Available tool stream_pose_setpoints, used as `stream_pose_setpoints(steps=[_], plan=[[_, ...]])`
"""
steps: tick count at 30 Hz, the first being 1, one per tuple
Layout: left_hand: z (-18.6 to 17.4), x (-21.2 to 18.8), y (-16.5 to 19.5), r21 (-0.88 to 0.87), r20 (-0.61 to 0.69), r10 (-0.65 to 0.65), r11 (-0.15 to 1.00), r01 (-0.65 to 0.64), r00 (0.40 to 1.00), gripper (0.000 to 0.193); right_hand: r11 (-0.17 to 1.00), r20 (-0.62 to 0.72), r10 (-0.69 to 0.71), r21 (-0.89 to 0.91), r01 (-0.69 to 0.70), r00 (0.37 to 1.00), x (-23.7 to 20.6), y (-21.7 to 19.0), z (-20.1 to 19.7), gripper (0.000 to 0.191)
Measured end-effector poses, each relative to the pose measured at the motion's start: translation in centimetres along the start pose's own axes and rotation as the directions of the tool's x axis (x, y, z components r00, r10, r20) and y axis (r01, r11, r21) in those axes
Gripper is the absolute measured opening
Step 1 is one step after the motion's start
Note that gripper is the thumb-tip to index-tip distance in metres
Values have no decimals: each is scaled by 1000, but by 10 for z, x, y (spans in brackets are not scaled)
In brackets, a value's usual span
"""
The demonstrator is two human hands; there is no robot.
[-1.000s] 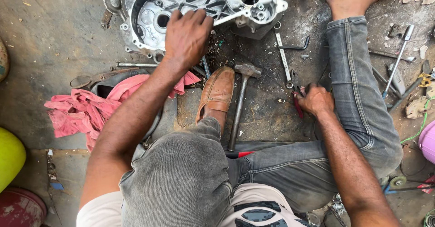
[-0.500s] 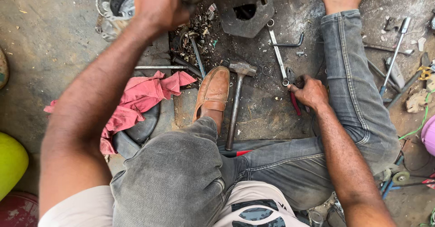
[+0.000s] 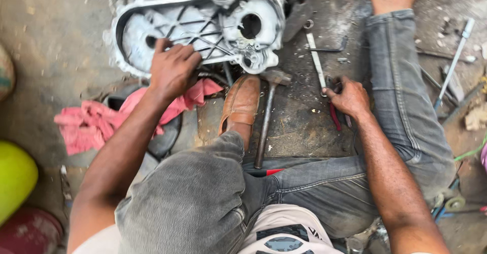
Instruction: The person disassembles an engine casing by hand and using tools, including a hammer, pliers, and a chisel, while another person assists by holding and manipulating parts.
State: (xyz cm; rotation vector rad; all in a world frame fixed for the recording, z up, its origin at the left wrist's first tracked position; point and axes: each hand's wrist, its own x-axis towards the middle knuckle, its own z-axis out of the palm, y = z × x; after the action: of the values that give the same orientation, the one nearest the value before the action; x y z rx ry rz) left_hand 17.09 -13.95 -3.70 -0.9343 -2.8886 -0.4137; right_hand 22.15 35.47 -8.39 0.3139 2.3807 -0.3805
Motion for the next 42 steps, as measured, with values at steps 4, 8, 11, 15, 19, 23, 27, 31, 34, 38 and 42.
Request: stream_pose_setpoints(steps=[4,8,11,15,19,23,27,31,34,38,42], plan=[[17,-17,-5,13,3,-43,999,43,999,15,984,-119,-172,30,177,978,10,-7,-4,49],[23,-24,-8,13,-59,-59,998,60,997,17,959,-251,-248,71,273,936,26,-26,-18,35],[28,-28,-7,8,-101,-69,997,70,993,18,930,-339,-321,65,362,884,41,-54,-30,32],[40,-33,-9,-19,-114,-112,994,110,987,16,896,-347,-387,79,437,854,53,-99,-36,30],[49,-38,-10,-30,-125,-132,991,129,983,13,833,-394,-484,68,550,782,46,-128,-31,33],[52,-43,-11,-48,-122,-150,988,145,981,12,830,-359,-432,200,520,828,35,-133,-15,31],[55,-45,-11,-40,-126,-149,989,145,981,13,829,-375,-420,211,517,826,24,-121,4,30],[58,-47,-9,-2,-129,-164,986,165,978,17,839,-310,-375,289,462,874,11,-107,22,30],[59,-49,-7,-6,-145,-182,983,183,973,22,838,-298,-368,305,453,881,1,-102,33,31],[59,-53,-3,-46,-151,-206,978,201,967,29,842,-275,-344,333,425,898,-14,-104,43,32],[61,-56,-1,-53,-161,-225,974,219,961,32,791,-460,-508,86,606,728,-28,-122,45,21]])
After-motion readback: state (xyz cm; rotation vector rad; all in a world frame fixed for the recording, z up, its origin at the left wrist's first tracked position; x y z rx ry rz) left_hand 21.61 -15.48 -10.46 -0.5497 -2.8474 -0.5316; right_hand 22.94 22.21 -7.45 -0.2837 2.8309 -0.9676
